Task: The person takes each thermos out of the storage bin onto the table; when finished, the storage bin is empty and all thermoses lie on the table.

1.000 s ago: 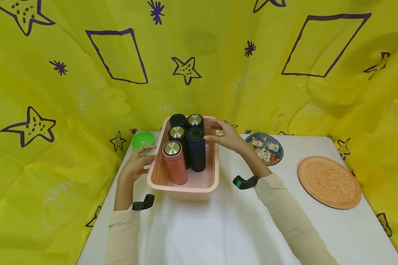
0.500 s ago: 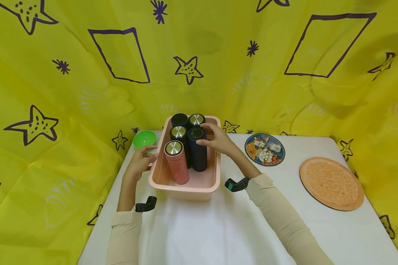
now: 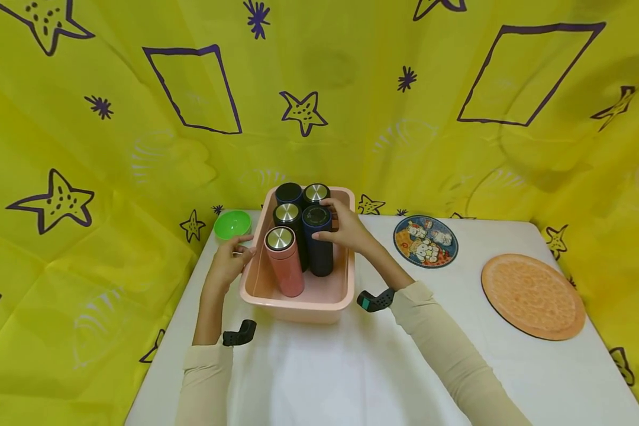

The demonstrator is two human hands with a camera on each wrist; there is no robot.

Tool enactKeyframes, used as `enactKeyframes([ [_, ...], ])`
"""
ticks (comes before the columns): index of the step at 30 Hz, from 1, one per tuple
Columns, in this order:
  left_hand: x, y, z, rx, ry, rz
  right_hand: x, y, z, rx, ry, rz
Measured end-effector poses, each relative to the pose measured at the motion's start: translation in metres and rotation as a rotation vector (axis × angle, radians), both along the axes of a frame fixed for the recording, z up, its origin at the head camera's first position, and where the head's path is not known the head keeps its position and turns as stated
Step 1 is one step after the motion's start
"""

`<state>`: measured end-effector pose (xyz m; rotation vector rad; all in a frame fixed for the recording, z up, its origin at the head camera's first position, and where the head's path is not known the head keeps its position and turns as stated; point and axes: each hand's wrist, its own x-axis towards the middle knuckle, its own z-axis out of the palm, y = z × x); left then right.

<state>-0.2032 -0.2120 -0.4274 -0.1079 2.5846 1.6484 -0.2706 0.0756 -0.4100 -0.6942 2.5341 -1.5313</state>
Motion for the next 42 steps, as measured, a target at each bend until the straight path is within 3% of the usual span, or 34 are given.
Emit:
enactKeyframes([
  [13,-0.001,0.0,-0.003,0.044,-0.035,0.004,0.0,-0.006,-0.008,0.07,0.067,-0.058],
  [22,-0.001,0.001,-0.003,0.059,-0.044,0.028,0.0,-0.006,-0.01,0.095,0.065,-0.061],
  [42,0.0,0.002,-0.003,0.114,-0.075,0.058,0.004,-0.004,-0.012,0.04,0.072,-0.024],
])
